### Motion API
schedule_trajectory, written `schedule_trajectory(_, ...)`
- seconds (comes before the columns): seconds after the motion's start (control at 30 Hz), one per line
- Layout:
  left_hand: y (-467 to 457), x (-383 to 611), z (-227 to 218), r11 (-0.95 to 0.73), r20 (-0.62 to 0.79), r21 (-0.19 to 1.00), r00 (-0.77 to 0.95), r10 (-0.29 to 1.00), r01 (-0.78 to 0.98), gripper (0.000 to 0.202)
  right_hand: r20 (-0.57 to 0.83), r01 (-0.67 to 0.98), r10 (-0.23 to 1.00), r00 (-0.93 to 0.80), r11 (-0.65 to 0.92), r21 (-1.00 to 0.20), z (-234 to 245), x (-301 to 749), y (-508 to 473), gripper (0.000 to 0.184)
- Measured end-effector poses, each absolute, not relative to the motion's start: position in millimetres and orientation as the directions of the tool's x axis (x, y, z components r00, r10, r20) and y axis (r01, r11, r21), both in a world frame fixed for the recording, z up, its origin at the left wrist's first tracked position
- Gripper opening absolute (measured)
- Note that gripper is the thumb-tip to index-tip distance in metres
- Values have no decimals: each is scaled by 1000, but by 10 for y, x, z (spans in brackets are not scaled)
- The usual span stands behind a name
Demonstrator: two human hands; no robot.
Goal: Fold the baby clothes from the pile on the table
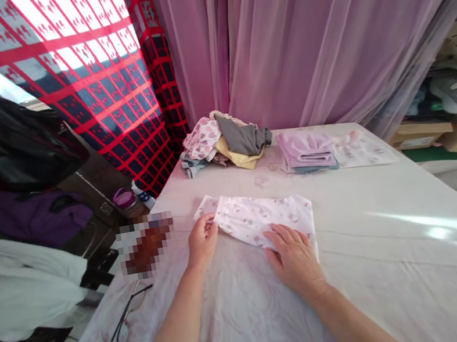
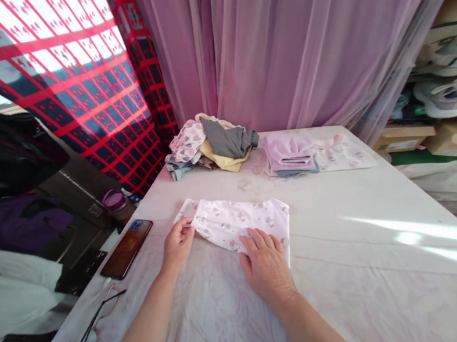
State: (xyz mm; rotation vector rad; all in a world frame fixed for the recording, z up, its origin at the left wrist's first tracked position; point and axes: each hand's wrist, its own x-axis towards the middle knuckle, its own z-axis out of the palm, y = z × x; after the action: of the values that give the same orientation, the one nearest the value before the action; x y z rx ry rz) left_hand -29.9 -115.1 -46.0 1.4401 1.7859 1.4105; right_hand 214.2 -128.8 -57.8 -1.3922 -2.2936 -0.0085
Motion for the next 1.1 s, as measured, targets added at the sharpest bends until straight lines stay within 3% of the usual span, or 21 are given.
schedule_trajectory(0.23,-1187,-257,-450,-52,240,885,-357,903,462,21,440,830,789,-429,537,-153,-680,2196,-1265,32)
schedule_trajectory(0.53,-1282,-313,-445,-49,232,884,-345,909,465,23,417,837,806,-420,521,-165,-651,2161,-1358,33)
schedule_trajectory(1.1,-1353,-381,-261,96,188,793,-392,901,601,43,238,826,916,-322,395,-402,-345,2062,-1531,36)
